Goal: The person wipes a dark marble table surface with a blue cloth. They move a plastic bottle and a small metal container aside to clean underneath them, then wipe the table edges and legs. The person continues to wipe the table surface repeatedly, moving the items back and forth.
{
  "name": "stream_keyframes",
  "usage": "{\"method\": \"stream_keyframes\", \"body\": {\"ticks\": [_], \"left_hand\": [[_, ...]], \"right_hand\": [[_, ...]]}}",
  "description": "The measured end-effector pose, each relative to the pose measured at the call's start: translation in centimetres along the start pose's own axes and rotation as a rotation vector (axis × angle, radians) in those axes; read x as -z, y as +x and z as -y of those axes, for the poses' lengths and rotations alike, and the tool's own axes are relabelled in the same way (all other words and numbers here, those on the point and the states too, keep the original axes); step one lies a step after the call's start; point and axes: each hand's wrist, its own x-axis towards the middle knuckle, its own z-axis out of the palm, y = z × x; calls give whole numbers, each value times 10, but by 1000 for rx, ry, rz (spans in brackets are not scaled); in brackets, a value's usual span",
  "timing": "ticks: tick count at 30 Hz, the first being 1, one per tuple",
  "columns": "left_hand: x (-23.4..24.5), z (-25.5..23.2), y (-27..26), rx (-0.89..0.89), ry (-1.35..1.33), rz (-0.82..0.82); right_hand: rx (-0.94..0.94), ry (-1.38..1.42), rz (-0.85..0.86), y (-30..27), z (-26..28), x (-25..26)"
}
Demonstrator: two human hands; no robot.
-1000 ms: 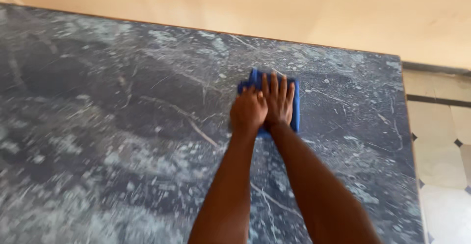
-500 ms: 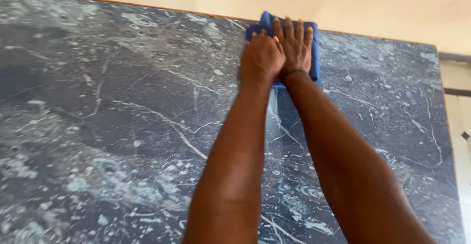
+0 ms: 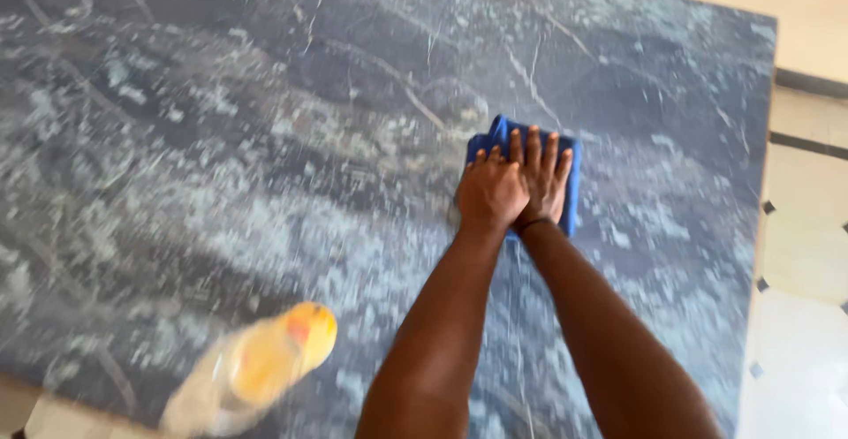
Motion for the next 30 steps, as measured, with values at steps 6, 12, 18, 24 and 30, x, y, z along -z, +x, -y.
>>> {"method": "stream_keyframes", "body": {"ticks": [6, 12, 18, 24, 30], "left_hand": [[41, 14, -203, -47, 26, -16], [67, 45, -380, -27, -49, -64], [94, 55, -477, -17, -26, -34], [115, 57, -469, 193, -164, 52], [149, 109, -407, 454, -518, -408]], "right_hand": [[100, -58, 133, -198, 60, 75], [179, 19, 290, -351, 107, 145], [203, 320, 260, -433, 125, 164], [194, 423, 120, -439, 128, 175], [150, 417, 242, -433, 131, 201]]}}
